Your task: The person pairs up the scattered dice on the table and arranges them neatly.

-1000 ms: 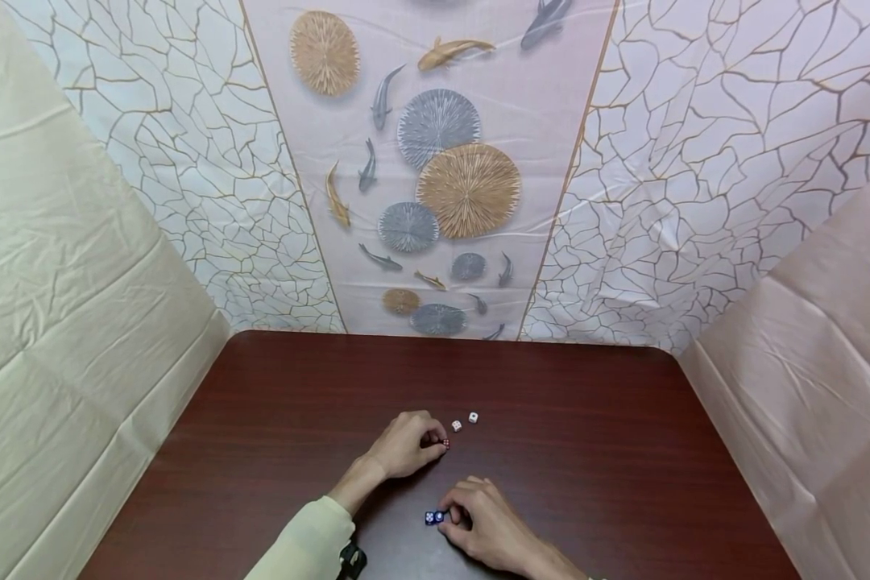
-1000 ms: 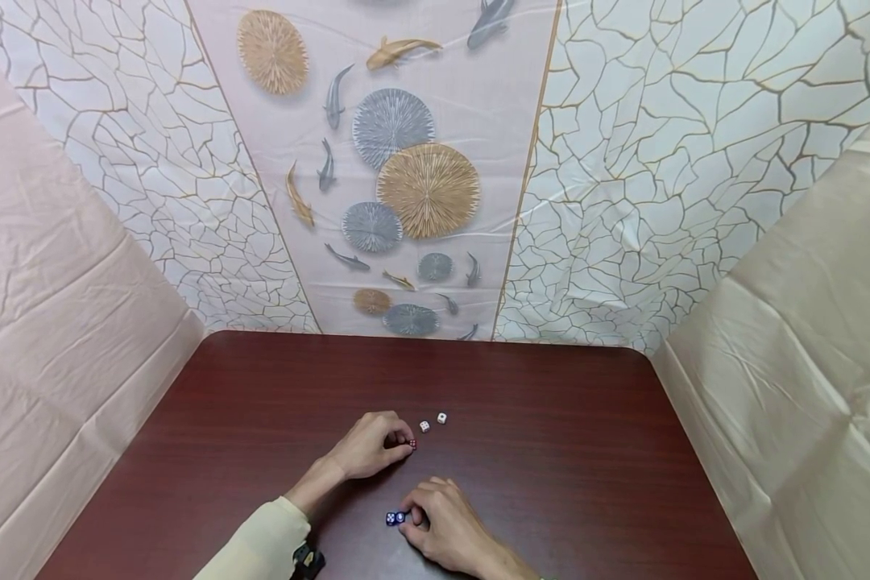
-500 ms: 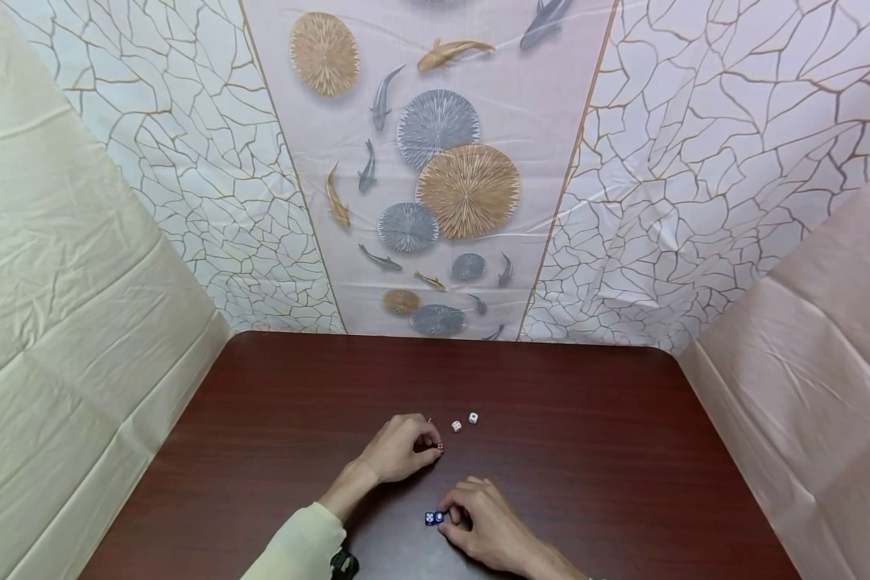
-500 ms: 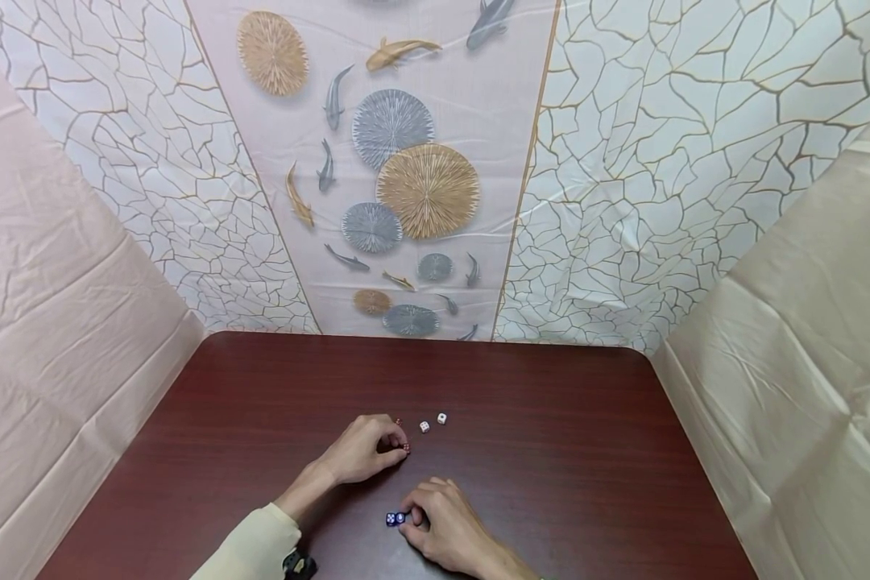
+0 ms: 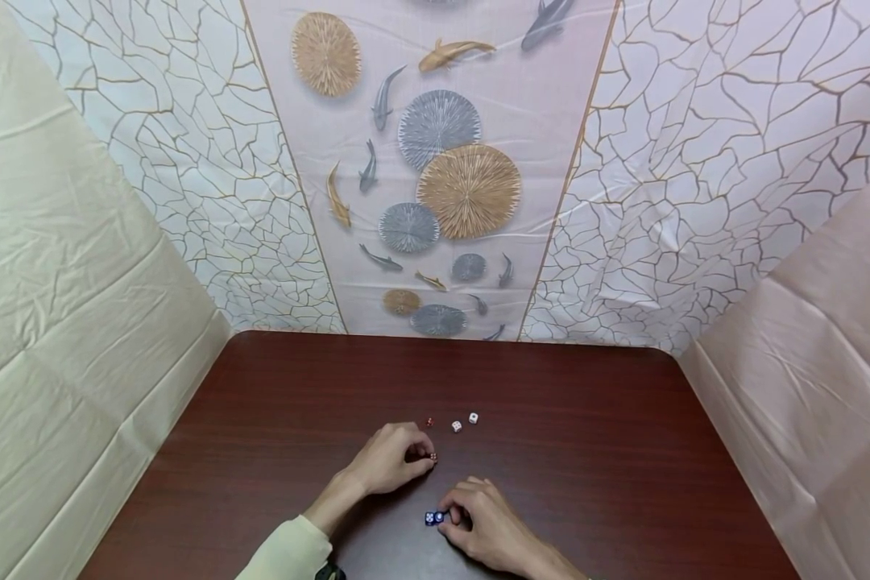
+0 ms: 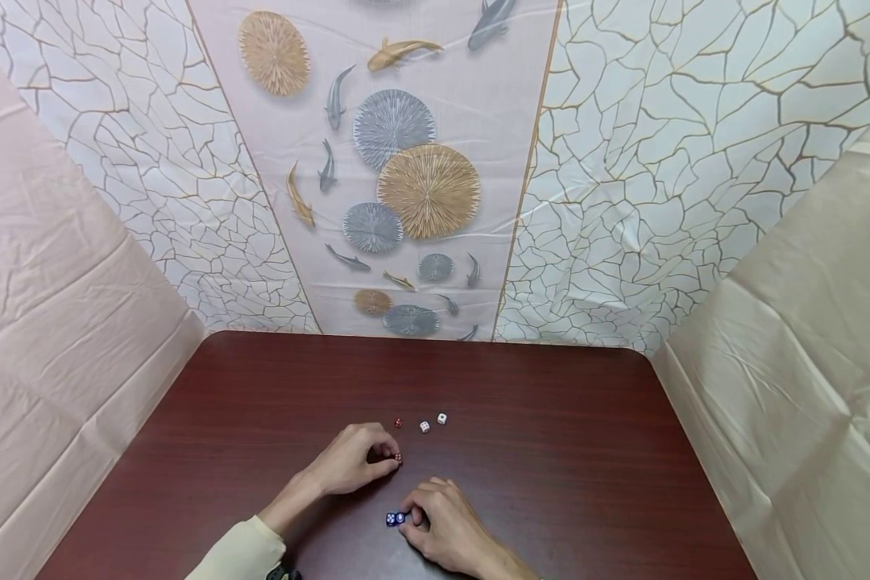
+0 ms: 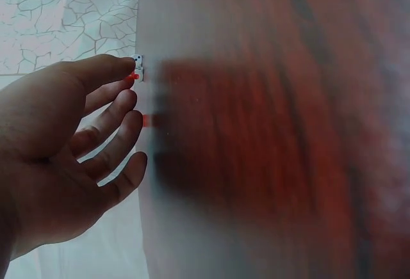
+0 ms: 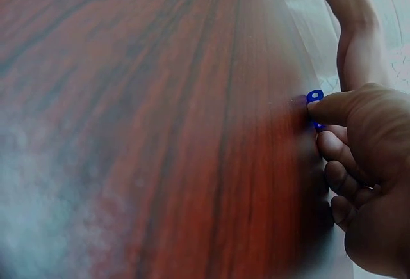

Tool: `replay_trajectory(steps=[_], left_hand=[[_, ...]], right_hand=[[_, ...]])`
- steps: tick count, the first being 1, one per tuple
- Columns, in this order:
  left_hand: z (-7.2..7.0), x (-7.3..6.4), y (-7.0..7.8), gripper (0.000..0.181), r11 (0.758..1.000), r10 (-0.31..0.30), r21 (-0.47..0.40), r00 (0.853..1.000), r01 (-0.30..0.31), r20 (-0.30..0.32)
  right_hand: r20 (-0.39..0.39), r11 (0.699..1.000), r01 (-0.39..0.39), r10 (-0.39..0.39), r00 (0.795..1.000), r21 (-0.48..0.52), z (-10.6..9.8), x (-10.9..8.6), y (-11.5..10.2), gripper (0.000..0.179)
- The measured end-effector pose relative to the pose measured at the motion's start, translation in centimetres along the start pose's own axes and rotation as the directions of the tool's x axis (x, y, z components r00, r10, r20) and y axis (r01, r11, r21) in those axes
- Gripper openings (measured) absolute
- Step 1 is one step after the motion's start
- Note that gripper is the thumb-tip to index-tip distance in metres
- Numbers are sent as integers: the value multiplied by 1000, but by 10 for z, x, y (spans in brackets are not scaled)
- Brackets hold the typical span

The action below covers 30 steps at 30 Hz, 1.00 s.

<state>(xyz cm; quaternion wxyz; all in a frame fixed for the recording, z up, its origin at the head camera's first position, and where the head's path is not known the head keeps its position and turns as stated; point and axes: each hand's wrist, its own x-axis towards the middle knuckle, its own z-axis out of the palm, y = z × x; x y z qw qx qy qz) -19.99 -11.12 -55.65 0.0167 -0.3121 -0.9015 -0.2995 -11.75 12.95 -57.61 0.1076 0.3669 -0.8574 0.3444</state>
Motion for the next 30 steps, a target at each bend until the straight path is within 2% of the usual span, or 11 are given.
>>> replay_trajectory(steps=[9, 20, 30], left_hand=[[-2, -12, 3, 4, 1000, 9, -17, 999, -8, 32], [-1, -25, 7, 4, 999, 18, 27, 998, -19, 55], [-2, -29, 11, 3, 1000, 13, 12, 998, -14, 57]], right_hand=[[1, 1000, 3, -3, 1000, -5, 1, 0, 0, 21], [5, 1000, -4, 4, 1000, -4, 0, 0, 0, 20], [8, 1000, -11, 11, 1000, -11, 0, -1, -1, 19]])
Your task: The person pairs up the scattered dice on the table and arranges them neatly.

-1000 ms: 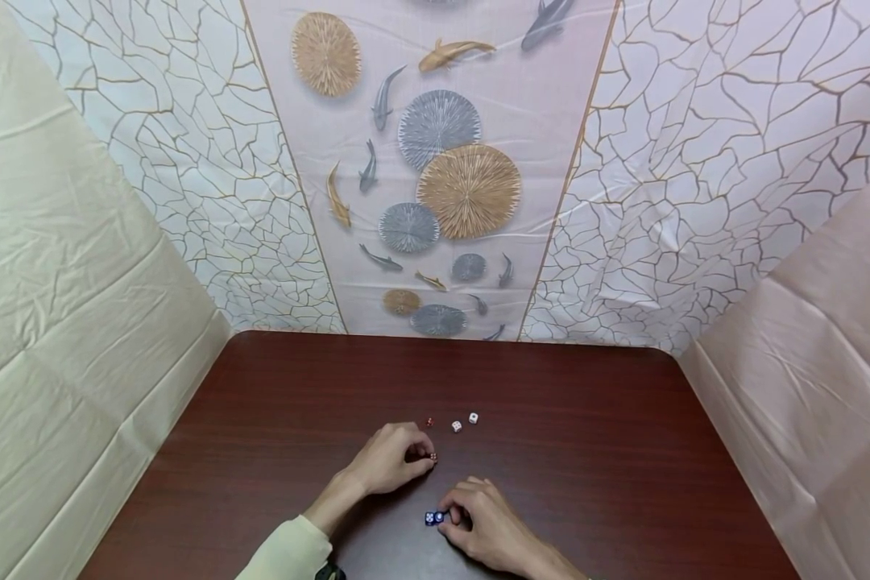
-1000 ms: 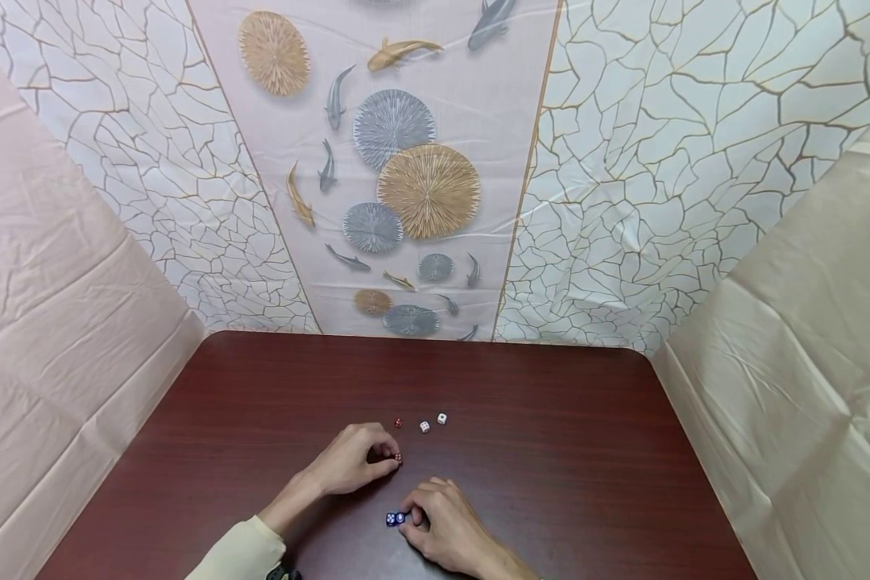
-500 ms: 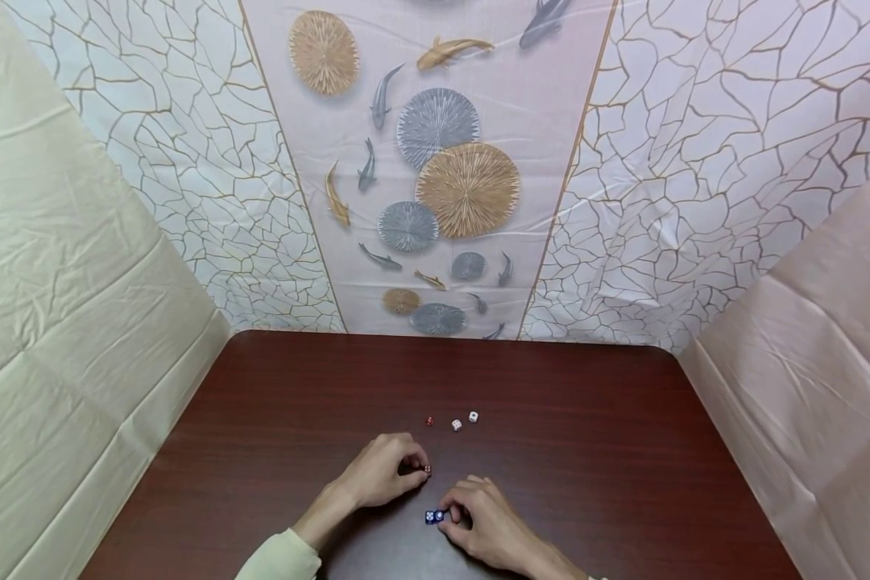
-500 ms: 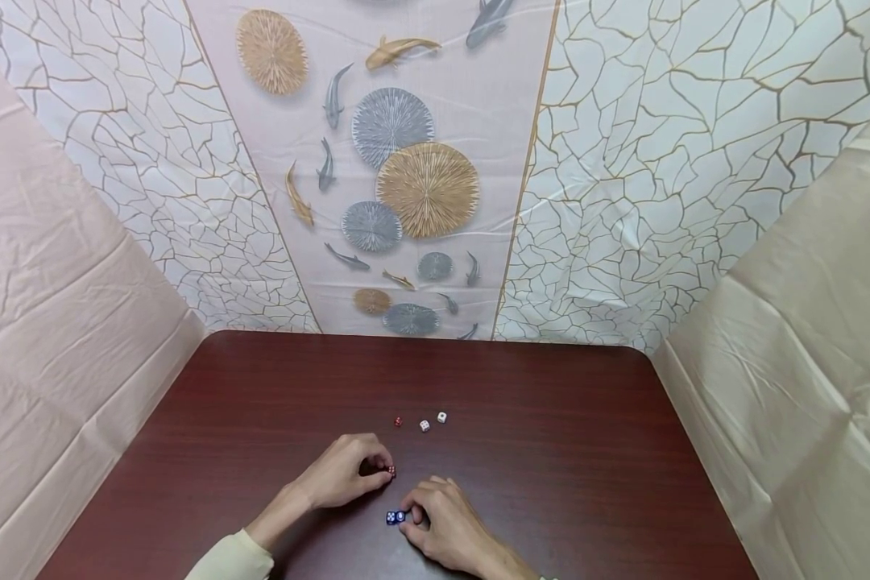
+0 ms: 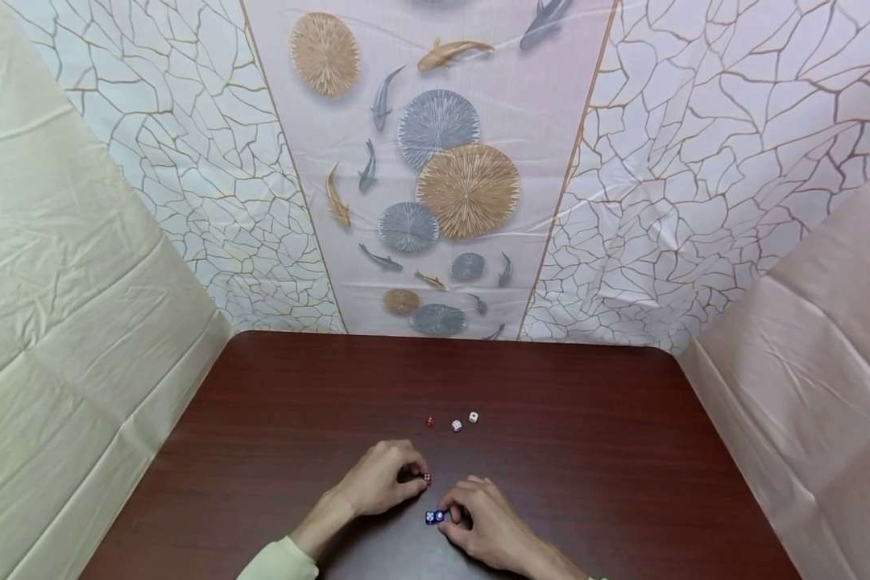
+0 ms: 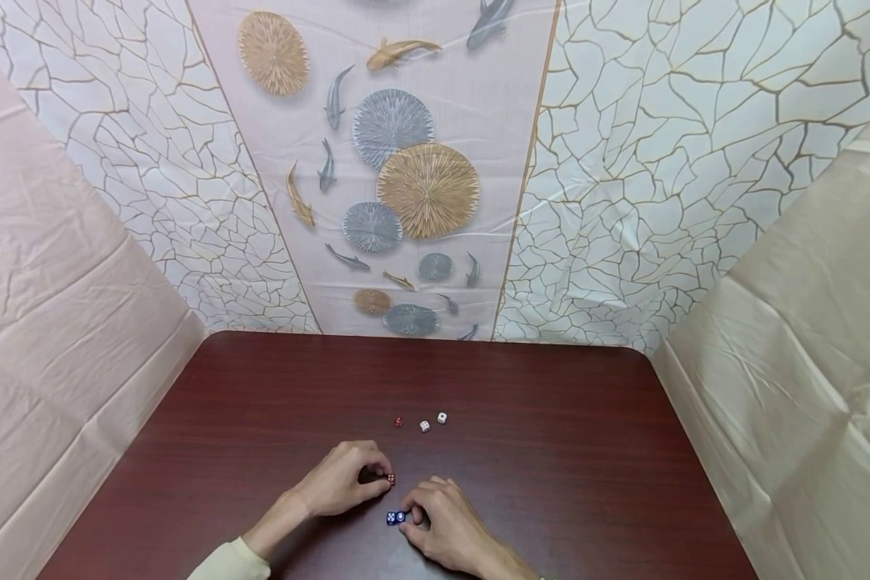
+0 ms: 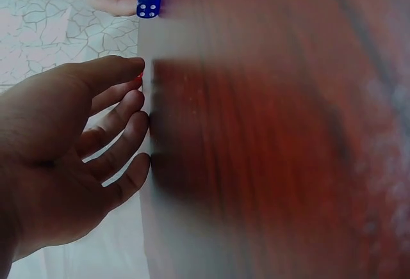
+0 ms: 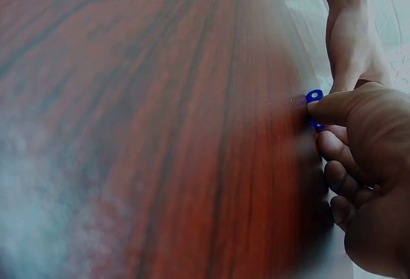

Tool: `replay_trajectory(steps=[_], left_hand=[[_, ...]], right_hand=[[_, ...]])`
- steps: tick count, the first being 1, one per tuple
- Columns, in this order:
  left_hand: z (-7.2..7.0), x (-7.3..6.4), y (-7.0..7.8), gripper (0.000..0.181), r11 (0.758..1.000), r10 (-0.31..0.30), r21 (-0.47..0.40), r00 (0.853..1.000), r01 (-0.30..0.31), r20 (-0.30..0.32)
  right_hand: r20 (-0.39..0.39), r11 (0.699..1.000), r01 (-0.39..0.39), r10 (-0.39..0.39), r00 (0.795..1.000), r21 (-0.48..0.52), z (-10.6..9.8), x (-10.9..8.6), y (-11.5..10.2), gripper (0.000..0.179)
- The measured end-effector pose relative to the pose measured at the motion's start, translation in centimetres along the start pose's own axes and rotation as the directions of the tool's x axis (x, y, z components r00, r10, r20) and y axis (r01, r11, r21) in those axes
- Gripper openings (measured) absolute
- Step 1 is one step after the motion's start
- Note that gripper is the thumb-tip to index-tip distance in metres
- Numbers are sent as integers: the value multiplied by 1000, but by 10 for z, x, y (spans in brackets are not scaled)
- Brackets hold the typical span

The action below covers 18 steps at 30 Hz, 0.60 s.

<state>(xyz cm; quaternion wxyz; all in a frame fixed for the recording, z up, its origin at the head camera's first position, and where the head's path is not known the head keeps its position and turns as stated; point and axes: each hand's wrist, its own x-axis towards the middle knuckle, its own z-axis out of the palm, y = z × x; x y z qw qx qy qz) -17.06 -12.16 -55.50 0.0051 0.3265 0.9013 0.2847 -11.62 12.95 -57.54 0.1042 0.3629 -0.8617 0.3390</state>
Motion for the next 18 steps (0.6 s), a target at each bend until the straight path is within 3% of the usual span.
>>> replay_trajectory(steps=[18], left_hand=[[3, 2, -1, 5, 998, 34, 45, 999, -33, -23]], right_hand=[[-4, 1000, 10, -10, 1000, 9, 0, 0, 0, 19]])
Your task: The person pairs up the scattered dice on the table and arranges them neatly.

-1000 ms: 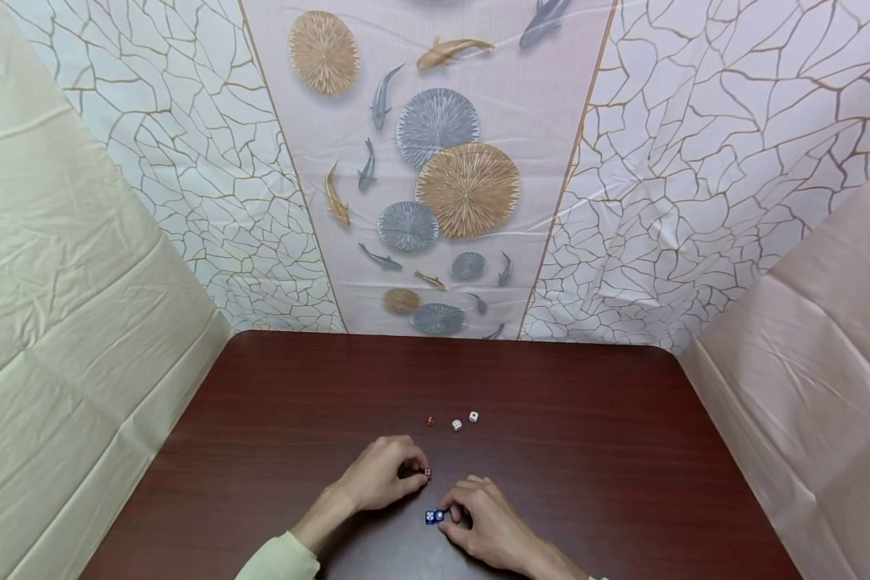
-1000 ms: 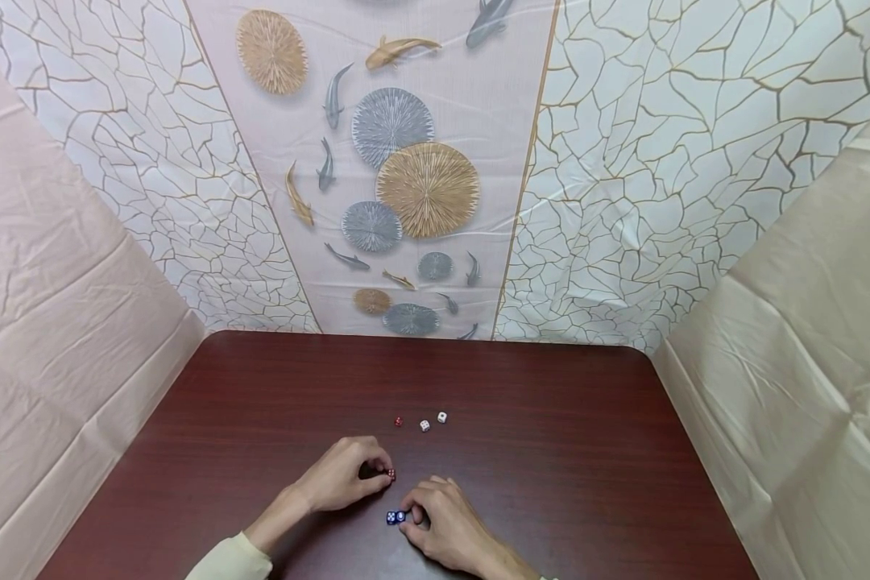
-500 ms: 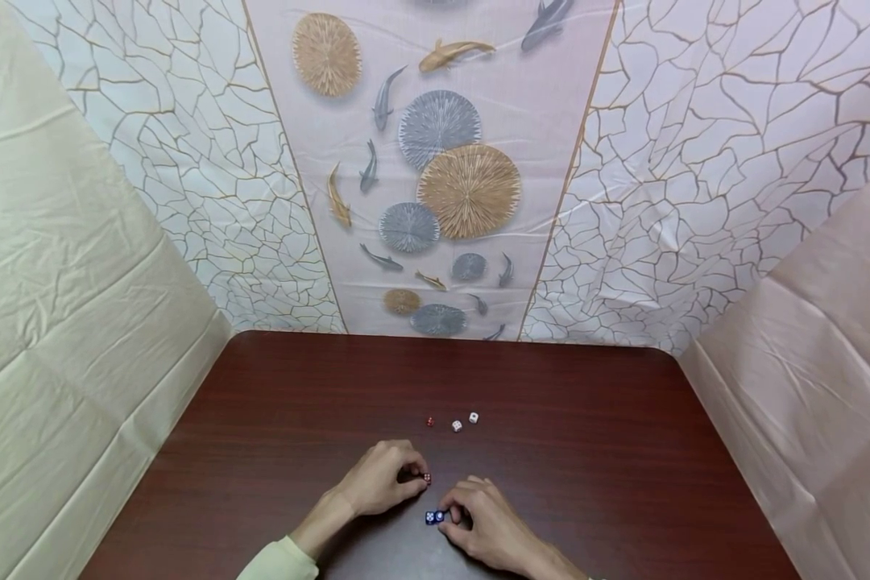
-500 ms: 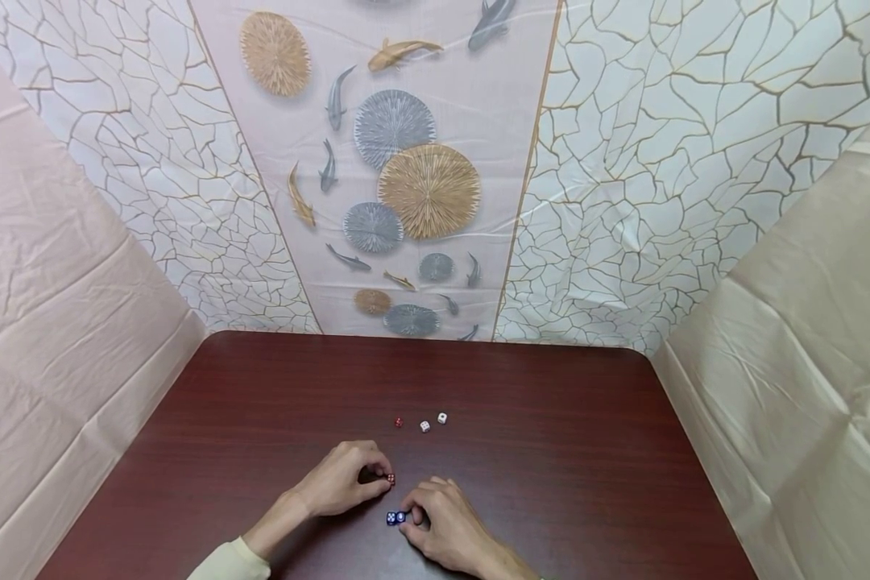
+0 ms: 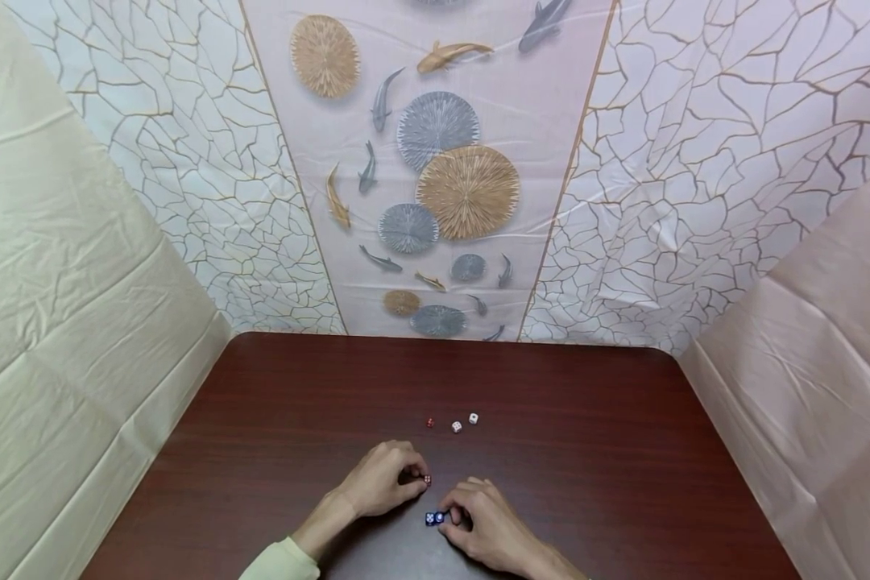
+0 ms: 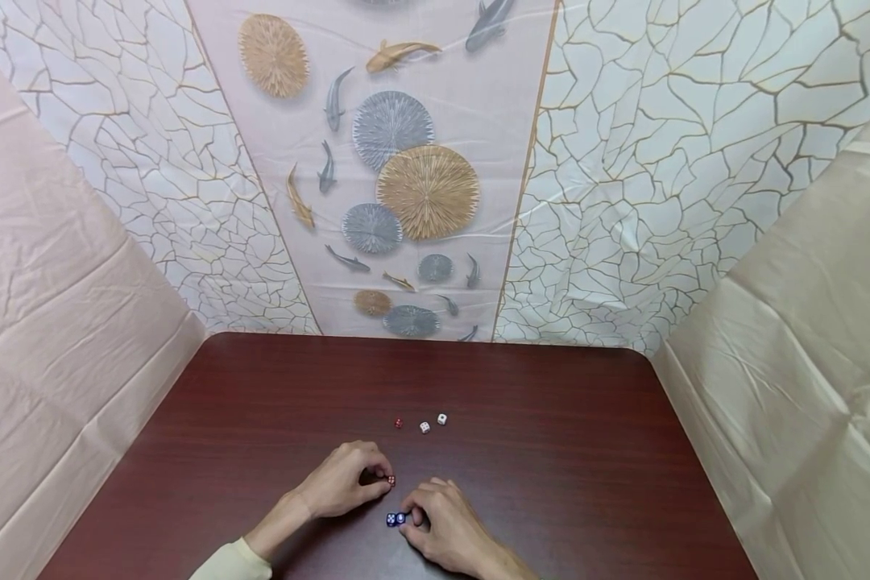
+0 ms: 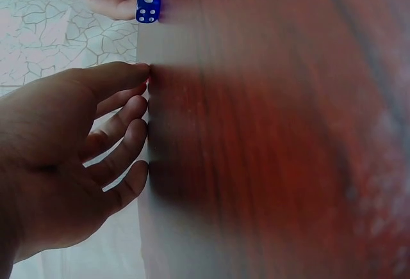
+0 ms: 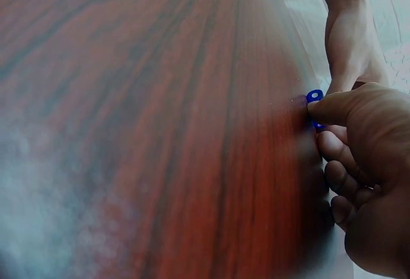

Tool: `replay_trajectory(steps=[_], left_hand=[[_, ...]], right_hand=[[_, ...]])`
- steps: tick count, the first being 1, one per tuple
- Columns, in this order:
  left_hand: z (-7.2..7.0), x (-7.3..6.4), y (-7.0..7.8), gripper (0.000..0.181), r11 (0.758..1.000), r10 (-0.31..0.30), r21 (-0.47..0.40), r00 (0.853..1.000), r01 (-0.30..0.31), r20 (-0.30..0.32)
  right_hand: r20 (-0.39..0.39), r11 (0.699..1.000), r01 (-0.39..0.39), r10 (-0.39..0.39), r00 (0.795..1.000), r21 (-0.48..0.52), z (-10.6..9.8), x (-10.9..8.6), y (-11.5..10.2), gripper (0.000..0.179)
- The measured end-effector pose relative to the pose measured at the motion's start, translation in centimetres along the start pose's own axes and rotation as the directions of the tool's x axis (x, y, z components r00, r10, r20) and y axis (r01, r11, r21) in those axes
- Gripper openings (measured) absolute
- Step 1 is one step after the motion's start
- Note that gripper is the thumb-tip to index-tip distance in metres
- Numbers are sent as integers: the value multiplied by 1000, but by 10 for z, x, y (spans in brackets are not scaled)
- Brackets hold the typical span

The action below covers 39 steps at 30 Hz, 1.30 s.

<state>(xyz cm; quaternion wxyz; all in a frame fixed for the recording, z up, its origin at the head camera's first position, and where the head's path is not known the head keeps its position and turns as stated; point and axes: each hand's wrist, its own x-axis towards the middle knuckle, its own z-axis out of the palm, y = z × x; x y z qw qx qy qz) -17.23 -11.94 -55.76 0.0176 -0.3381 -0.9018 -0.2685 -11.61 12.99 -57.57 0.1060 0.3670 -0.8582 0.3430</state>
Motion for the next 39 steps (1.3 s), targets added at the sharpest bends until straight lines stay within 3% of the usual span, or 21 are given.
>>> replay_trajectory(steps=[39], left_hand=[[2, 0, 0, 6, 999, -25, 21, 1000, 25, 7]], right_hand=[[42, 999, -46, 46, 998, 10, -1, -1, -2, 24]])
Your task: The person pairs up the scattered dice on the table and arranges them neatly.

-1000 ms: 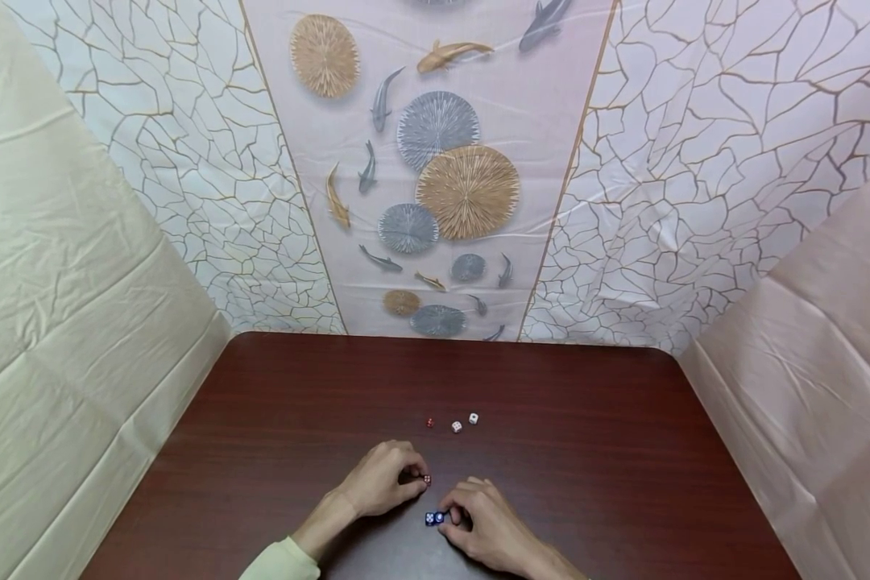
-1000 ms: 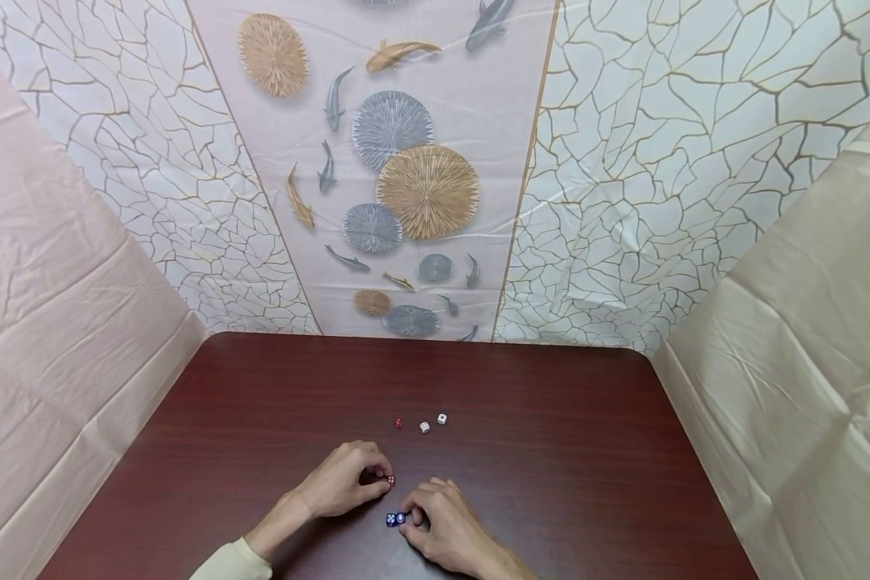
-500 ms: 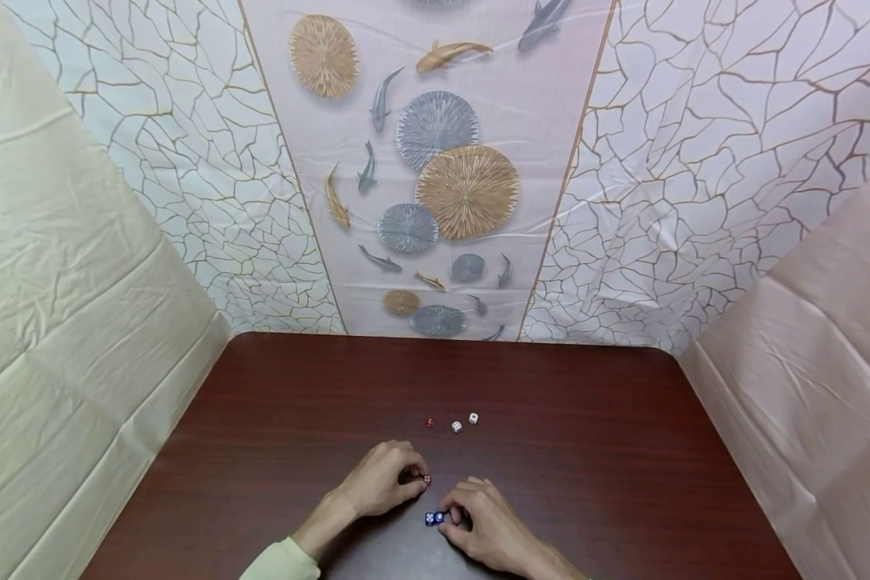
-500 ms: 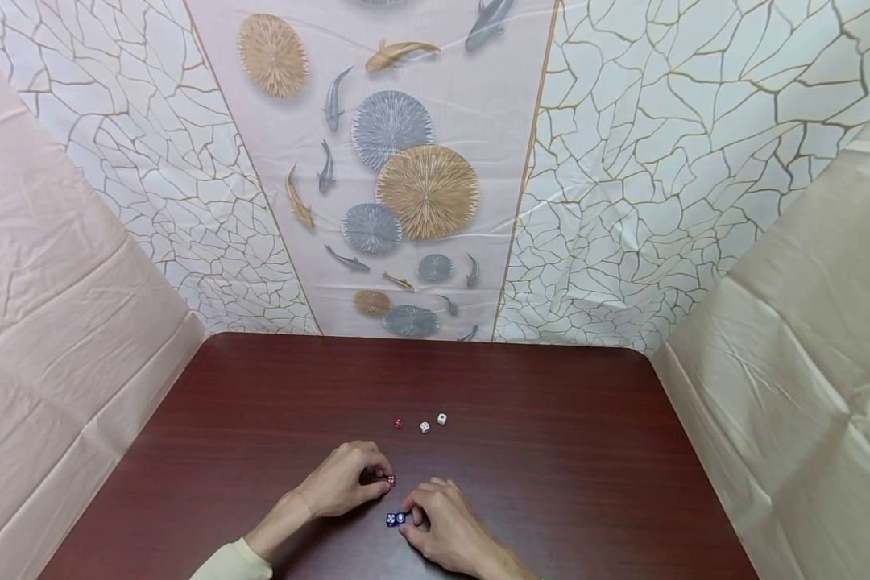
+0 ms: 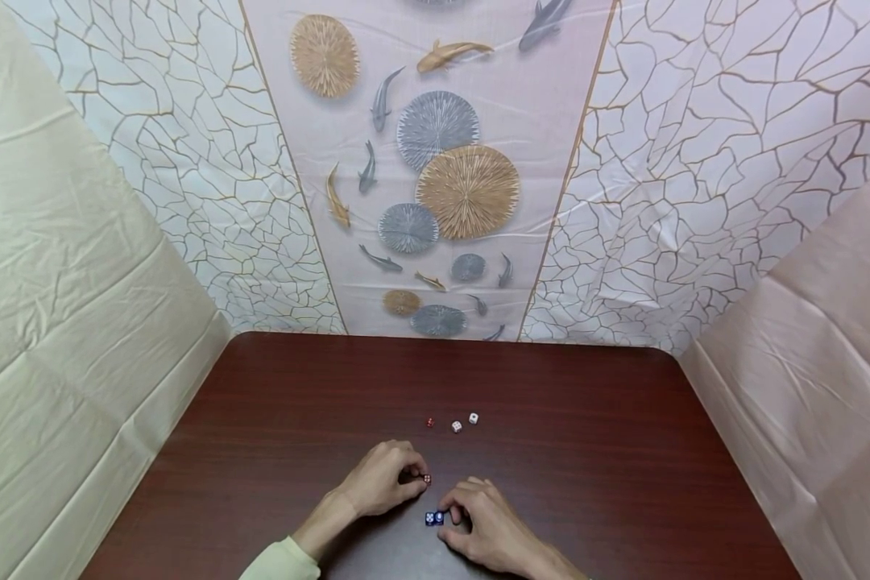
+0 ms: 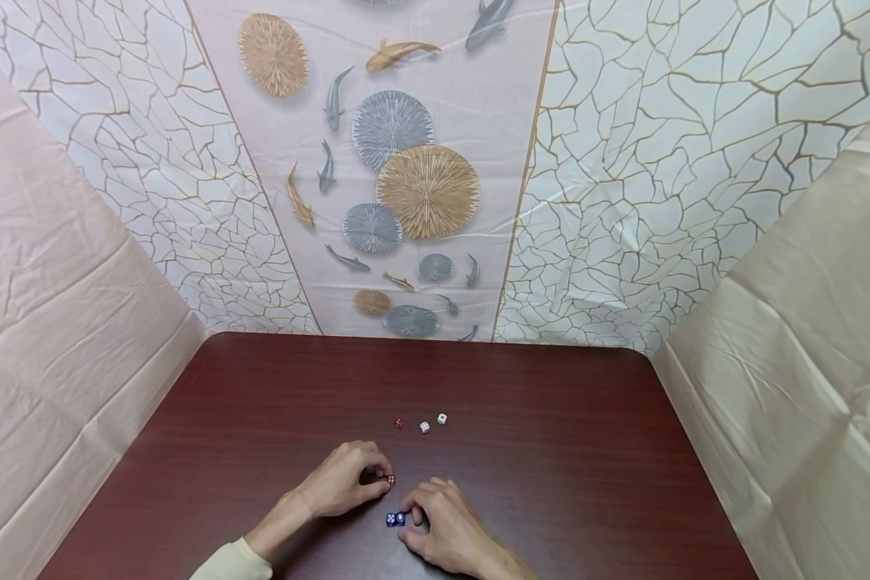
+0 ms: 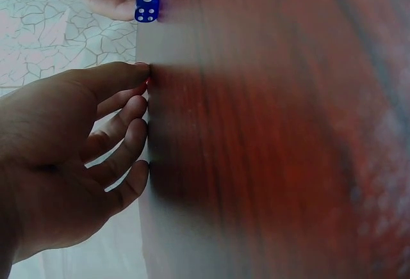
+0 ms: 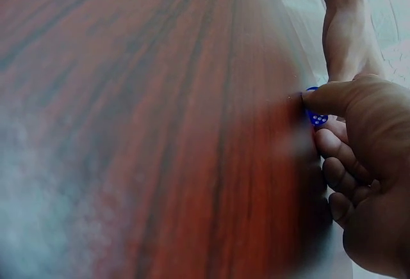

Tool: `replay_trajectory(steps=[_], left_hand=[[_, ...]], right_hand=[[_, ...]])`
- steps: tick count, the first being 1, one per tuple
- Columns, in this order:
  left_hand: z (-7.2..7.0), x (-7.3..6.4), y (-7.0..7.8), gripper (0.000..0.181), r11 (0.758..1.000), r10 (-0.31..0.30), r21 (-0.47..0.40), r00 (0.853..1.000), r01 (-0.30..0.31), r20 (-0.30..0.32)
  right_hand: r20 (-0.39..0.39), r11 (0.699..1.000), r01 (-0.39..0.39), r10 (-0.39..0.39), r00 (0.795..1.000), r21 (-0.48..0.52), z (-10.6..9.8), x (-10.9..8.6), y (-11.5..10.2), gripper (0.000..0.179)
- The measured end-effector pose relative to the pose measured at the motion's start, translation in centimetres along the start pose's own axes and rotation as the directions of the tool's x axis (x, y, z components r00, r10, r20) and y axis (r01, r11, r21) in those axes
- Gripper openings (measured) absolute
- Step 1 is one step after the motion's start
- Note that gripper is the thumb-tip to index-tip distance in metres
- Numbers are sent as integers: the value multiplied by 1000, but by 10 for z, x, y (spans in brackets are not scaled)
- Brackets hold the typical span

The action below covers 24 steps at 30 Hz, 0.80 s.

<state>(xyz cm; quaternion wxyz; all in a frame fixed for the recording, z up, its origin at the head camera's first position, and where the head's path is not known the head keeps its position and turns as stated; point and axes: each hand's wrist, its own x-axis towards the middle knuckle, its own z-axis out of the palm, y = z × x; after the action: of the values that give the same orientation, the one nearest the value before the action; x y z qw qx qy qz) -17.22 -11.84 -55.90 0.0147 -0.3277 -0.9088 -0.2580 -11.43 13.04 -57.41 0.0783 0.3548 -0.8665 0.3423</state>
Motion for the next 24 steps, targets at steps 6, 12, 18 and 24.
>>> replay_trajectory(steps=[6, 12, 18, 24], left_hand=[[0, -1, 0, 5, 1000, 2, -2, 1000, -2, -2], [-1, 0, 0, 5, 1000, -6, -1, 1000, 6, 4], [-1, -1, -1, 4, 1000, -17, -1, 1000, 17, 11], [-1, -1, -1, 5, 1000, -13, 2, 1000, 13, 8]], right_hand=[[10, 999, 18, -18, 1000, -27, 0, 0, 1, 29], [90, 999, -30, 27, 996, 40, -8, 1, 2, 29], [105, 987, -69, 55, 993, 143, -14, 3, 5, 30], [76, 985, -102, 92, 993, 140, -22, 10, 7, 29]])
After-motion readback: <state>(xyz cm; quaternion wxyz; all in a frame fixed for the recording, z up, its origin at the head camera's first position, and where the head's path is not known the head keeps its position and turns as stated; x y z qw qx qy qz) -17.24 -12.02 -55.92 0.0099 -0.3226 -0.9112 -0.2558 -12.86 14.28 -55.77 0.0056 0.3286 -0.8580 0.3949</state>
